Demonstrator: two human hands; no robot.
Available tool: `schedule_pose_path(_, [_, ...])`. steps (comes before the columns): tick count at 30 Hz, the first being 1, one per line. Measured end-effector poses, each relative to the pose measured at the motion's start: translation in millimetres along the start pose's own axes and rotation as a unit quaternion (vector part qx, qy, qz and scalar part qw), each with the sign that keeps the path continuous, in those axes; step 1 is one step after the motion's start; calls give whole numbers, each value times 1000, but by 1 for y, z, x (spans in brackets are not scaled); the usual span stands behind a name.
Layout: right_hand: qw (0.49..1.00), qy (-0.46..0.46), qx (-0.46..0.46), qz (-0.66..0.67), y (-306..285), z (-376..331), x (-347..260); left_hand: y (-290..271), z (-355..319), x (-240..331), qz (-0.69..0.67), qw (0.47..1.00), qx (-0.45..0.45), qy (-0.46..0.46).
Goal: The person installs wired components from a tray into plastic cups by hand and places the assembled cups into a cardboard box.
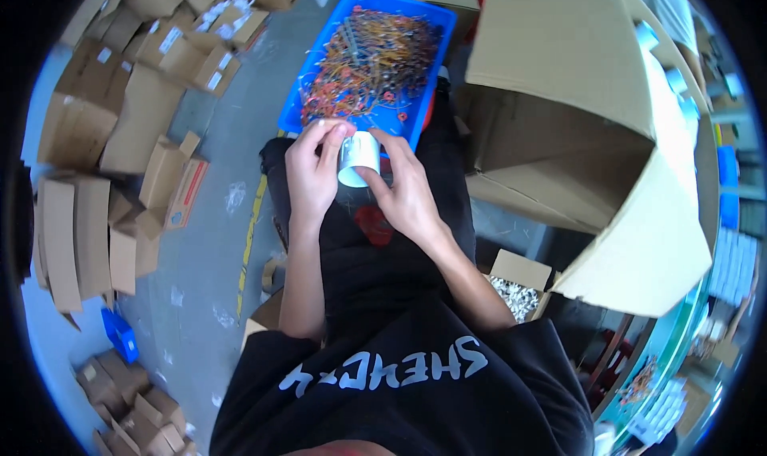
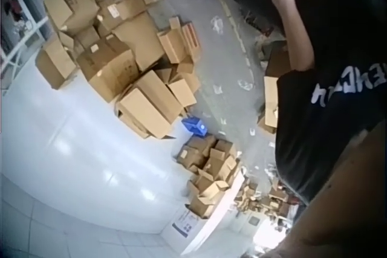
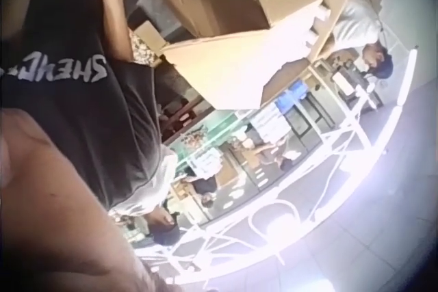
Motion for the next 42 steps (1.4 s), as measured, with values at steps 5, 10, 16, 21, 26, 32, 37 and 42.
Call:
schedule_pose_path(5, [999, 25, 35, -5, -2, -13, 20, -6, -23, 12, 42, 988, -79, 130])
schedule_pose_path(10, [999, 32, 2, 41, -75, -63, -19, -6, -40, 80, -58, 932, -327, 144])
schedule_pose_path(16, [991, -95, 43, -85, -255, -145, -111, 9, -15, 88, -488, 671, -515, 215])
schedule_pose_path(21, [758, -153, 615, -157, -471, -197, -49, 59, -7, -23, -305, 915, -249, -89])
schedule_pose_path(26, [533, 141, 822, -147, -696, -325, 88, 52, -33, -179, -140, 921, -148, -333])
schedule_pose_path(32, [556, 361, 735, -143, -791, -257, 162, -72, 32, -272, 138, 825, -83, -541])
schedule_pose_path(37, [511, 357, 756, -200, -873, -273, 198, -88, -25, -231, 12, 915, -146, -377])
schedule_pose_path(42, [368, 276, 844, -276, -932, -263, 223, -107, -48, -233, 78, 904, -168, -384])
Point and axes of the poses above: each hand's wrist, its own z-axis towards the middle knuckle, its own y-axis out of the palm, x = y × z, the point moved 2 cm from there along z, towards the middle knuckle, and after that the axes turned 7 degrees about x, right-handed, at the moved point
